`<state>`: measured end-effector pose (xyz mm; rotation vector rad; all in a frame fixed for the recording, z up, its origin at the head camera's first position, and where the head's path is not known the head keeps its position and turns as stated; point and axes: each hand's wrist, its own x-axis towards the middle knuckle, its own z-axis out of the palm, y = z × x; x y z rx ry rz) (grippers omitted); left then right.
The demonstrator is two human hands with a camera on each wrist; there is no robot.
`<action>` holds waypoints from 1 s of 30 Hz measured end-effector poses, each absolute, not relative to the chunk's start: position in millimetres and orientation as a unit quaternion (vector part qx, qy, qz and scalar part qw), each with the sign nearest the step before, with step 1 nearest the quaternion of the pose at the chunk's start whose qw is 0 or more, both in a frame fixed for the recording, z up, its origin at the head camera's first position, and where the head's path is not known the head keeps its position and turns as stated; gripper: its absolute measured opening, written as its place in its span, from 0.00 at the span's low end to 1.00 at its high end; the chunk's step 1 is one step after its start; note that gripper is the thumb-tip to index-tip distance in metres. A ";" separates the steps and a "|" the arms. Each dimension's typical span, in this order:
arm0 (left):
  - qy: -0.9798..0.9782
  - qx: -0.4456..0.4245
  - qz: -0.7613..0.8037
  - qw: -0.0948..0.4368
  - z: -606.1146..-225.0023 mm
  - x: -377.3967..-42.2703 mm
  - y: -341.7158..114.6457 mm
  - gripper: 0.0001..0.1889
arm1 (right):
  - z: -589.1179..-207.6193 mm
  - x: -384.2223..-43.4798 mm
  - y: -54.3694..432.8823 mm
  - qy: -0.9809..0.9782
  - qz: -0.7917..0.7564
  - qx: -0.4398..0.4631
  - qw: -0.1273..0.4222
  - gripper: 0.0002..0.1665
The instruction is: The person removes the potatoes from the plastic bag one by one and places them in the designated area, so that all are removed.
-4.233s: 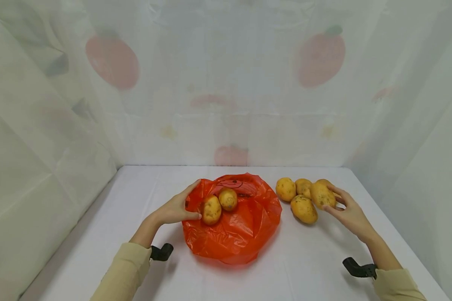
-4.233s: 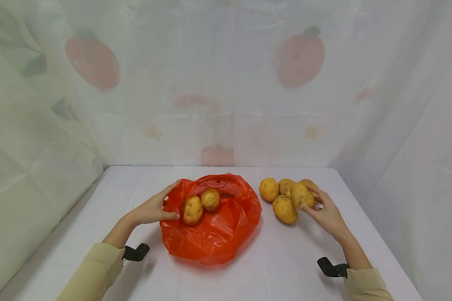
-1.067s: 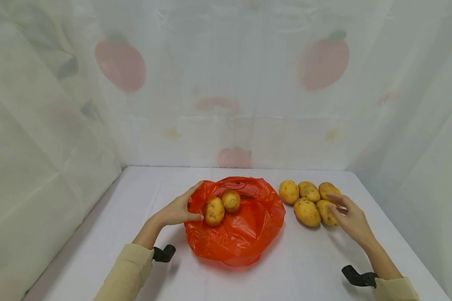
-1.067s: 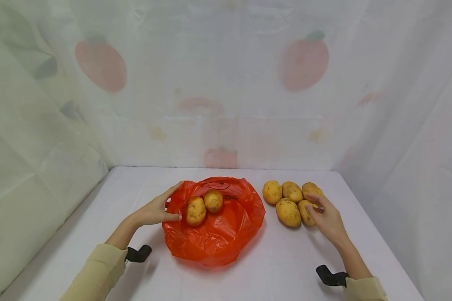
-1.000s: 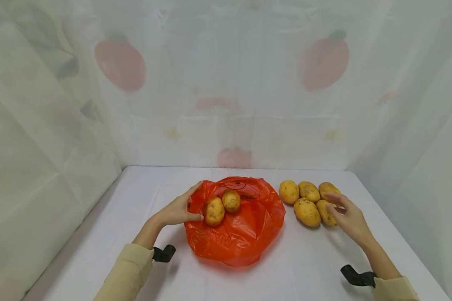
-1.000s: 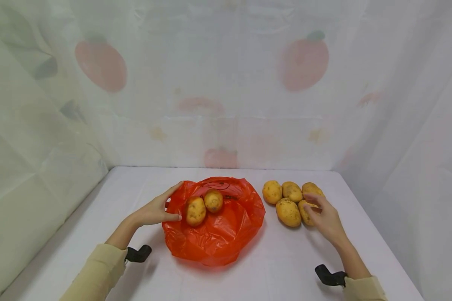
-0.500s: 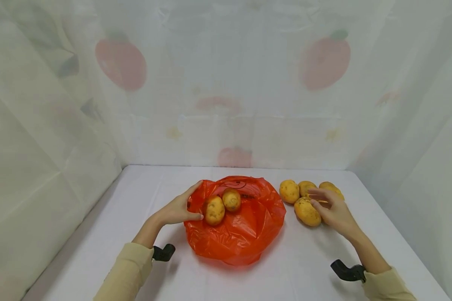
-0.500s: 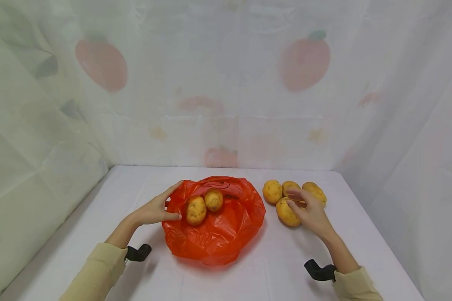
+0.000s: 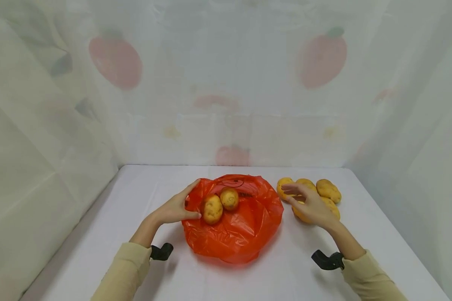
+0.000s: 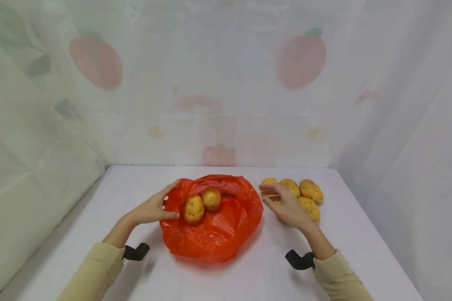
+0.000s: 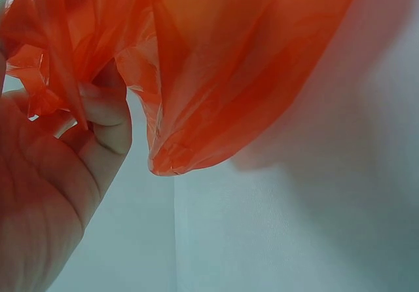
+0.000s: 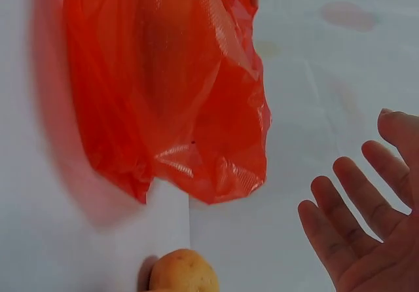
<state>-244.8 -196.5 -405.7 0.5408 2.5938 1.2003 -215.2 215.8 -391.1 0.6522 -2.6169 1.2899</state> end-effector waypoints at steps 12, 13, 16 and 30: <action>0.886 0.186 0.408 0.117 -404.7 -245.6 -196.2 0.51 | -377.3 -222.5 190.1 -0.848 0.453 0.274 0.013 0.24; 0.885 0.186 0.409 0.118 -405.1 -245.8 -196.4 0.51 | -376.4 -223.1 187.8 -0.846 0.456 0.277 0.006 0.25; 0.885 0.187 0.410 0.118 -405.9 -245.9 -196.8 0.51 | -373.9 -225.0 180.8 -0.839 0.462 0.286 -0.011 0.26; 0.884 0.187 0.413 0.117 -406.5 -244.3 -197.9 0.52 | -366.7 -237.4 153.9 -0.855 0.419 0.304 -0.037 0.26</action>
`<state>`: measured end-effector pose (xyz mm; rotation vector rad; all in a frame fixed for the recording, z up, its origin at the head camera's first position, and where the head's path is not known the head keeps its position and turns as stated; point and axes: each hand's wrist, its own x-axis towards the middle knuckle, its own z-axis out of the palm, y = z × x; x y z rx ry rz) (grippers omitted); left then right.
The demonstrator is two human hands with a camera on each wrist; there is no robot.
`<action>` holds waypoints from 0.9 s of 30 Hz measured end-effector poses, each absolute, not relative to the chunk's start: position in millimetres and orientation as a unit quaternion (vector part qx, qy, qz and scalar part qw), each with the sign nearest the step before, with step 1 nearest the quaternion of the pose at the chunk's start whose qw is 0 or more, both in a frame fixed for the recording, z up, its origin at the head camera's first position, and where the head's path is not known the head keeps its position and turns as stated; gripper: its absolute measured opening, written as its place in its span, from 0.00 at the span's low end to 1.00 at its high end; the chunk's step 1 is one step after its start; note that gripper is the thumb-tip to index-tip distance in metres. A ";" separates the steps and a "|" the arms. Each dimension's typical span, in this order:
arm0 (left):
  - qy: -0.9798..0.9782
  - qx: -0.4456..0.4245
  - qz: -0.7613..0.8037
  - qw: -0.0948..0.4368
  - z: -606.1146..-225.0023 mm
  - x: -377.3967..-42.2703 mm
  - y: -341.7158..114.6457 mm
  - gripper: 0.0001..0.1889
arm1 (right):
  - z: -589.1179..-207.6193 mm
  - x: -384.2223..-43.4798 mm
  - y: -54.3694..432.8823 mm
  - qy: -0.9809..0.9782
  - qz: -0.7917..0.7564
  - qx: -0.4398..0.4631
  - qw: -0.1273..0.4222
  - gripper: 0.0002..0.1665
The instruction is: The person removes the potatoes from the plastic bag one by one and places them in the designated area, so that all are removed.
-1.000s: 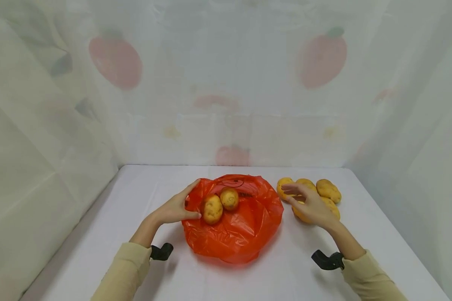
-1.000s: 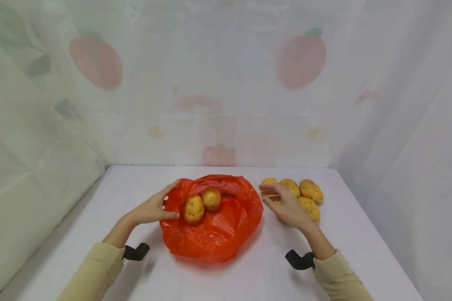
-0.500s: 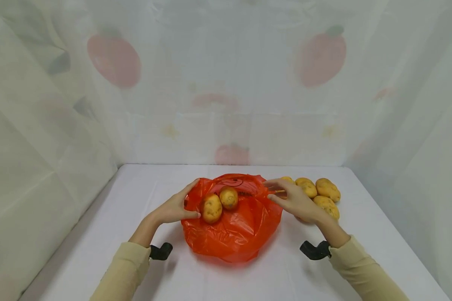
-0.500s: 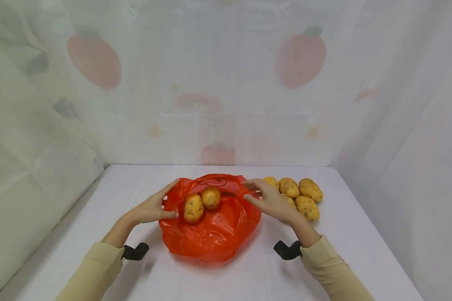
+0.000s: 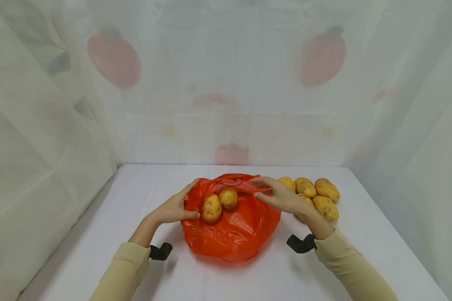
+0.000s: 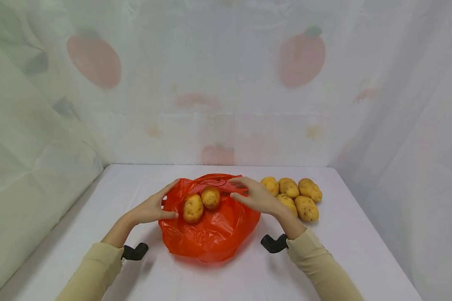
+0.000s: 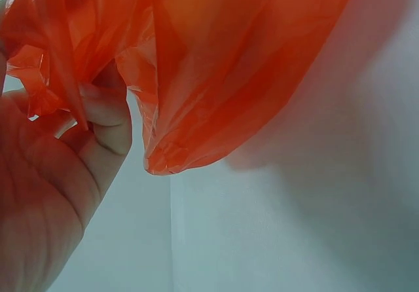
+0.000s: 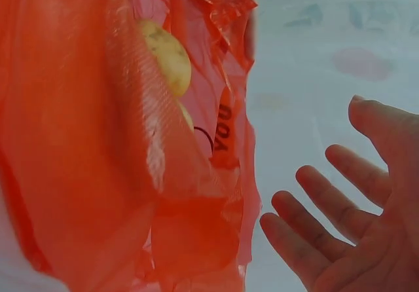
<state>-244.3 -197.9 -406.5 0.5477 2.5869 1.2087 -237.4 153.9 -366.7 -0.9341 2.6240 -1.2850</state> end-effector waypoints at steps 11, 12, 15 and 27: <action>0.883 0.191 0.412 0.114 -407.3 -244.3 -197.4 0.52 | -370.4 -246.5 131.6 0.858 -0.395 -0.325 0.044 0.26; 0.884 0.191 0.412 0.114 -407.5 -244.5 -197.5 0.52 | -371.0 -247.3 129.4 0.859 -0.395 -0.324 0.049 0.26; 0.883 0.193 0.411 0.115 -408.4 -245.1 -197.6 0.52 | -373.4 -250.5 123.5 0.857 -0.394 -0.327 0.060 0.27; 0.875 0.201 0.424 0.116 -406.7 -244.3 -195.8 0.52 | -379.9 -264.7 100.8 0.863 -0.392 -0.304 0.095 0.28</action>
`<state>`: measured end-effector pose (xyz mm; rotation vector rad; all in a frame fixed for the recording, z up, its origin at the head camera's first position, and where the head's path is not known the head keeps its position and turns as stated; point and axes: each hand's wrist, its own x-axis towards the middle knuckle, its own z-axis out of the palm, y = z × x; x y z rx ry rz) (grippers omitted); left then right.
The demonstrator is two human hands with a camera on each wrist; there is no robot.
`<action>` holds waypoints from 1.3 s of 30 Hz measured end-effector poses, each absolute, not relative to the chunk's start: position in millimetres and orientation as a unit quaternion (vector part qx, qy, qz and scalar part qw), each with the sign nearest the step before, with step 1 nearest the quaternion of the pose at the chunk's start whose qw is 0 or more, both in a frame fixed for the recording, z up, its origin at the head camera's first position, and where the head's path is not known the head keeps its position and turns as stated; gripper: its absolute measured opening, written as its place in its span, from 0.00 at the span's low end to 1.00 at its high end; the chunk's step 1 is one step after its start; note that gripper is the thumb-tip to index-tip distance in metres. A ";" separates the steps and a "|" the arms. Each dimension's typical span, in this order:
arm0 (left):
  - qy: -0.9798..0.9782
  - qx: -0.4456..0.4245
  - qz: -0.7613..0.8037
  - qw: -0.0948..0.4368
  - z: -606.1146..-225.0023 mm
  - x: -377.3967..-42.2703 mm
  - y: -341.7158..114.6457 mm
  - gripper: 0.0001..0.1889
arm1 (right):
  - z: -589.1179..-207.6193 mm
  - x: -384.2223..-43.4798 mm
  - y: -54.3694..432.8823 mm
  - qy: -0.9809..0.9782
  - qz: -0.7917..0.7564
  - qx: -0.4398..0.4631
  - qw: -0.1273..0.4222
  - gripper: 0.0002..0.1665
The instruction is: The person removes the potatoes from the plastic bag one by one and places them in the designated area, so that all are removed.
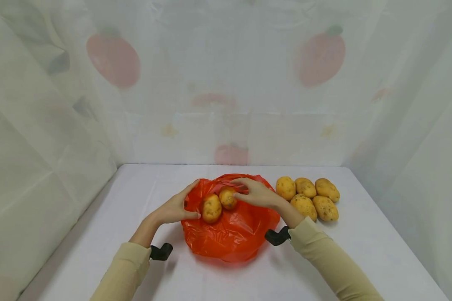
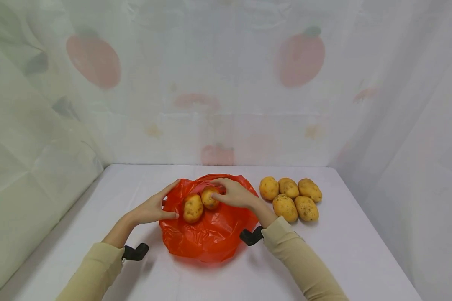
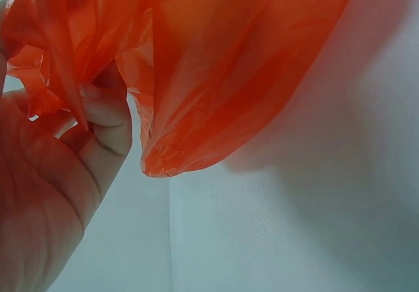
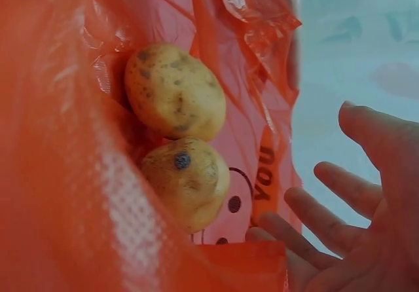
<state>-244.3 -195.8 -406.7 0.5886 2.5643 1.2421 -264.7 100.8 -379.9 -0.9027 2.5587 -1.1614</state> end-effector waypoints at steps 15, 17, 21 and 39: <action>0.875 0.193 0.427 0.123 -406.1 -244.7 -192.9 0.51 | -392.0 -279.1 84.9 0.890 -0.337 -0.285 0.117 0.34; 0.875 0.195 0.425 0.124 -406.0 -244.8 -192.8 0.51 | -393.4 -280.6 83.7 0.890 -0.340 -0.280 0.118 0.35; 0.877 0.199 0.420 0.123 -406.5 -245.2 -192.7 0.51 | -396.6 -282.1 81.3 0.891 -0.346 -0.269 0.118 0.36; 0.880 0.197 0.416 0.118 -410.1 -246.2 -190.7 0.52 | -422.1 -290.8 77.6 0.898 -0.362 -0.216 0.127 0.42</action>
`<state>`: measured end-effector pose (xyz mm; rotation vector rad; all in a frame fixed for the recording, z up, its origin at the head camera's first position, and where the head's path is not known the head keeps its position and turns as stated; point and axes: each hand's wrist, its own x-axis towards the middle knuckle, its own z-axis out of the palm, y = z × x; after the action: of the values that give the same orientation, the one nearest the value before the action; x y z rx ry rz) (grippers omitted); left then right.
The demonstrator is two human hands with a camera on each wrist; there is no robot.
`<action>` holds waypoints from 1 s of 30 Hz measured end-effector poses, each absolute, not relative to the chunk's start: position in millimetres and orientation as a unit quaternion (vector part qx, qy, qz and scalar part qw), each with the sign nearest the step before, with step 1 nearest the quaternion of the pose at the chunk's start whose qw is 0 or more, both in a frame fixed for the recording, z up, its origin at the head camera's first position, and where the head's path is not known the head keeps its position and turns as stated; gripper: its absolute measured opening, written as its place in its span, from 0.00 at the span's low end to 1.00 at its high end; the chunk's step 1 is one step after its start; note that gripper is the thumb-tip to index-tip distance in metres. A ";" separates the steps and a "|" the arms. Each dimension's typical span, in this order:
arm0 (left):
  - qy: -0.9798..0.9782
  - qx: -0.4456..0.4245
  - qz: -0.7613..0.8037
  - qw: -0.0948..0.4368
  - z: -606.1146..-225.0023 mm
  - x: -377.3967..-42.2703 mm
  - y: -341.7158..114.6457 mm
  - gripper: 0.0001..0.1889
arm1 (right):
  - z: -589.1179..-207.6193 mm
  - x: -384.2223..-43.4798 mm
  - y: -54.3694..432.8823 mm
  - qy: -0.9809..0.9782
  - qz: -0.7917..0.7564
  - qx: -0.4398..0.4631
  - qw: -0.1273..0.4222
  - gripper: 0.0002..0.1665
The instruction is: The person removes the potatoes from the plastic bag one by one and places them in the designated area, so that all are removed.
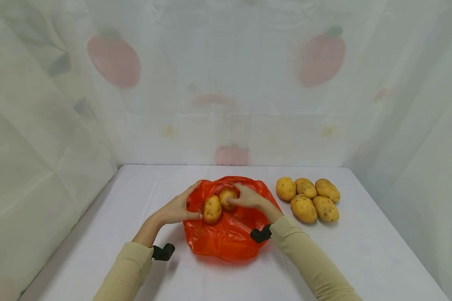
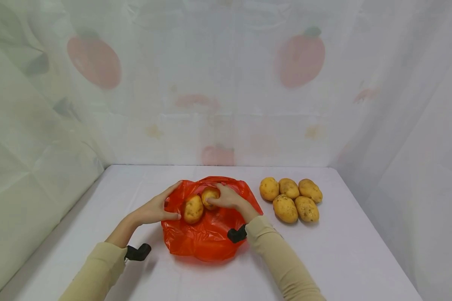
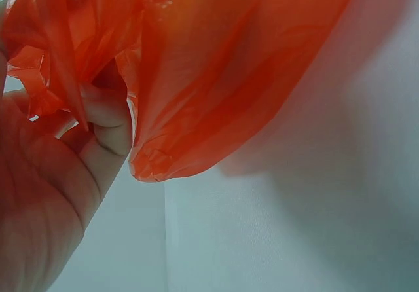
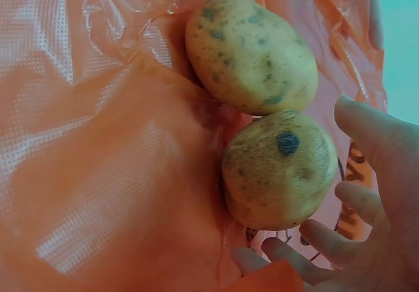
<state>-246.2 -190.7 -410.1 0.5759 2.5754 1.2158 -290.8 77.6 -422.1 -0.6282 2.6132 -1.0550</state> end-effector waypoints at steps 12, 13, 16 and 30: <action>0.882 0.196 0.413 0.113 -409.6 -247.8 -192.0 0.51 | -429.4 -296.2 74.5 0.896 -0.345 -0.250 0.124 0.43; 0.882 0.197 0.413 0.112 -410.2 -248.2 -192.2 0.51 | -429.9 -296.7 74.1 0.895 -0.344 -0.255 0.123 0.44; 0.881 0.198 0.414 0.113 -411.6 -248.7 -192.1 0.51 | -431.1 -297.3 73.7 0.892 -0.348 -0.257 0.133 0.45; 0.884 0.204 0.406 0.109 -412.3 -248.1 -190.1 0.53 | -436.6 -298.6 71.0 0.886 -0.361 -0.260 0.127 0.44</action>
<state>-248.1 -190.1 -412.3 0.5991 2.5994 1.1929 -298.6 71.0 -436.6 -0.7567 2.5806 -1.0519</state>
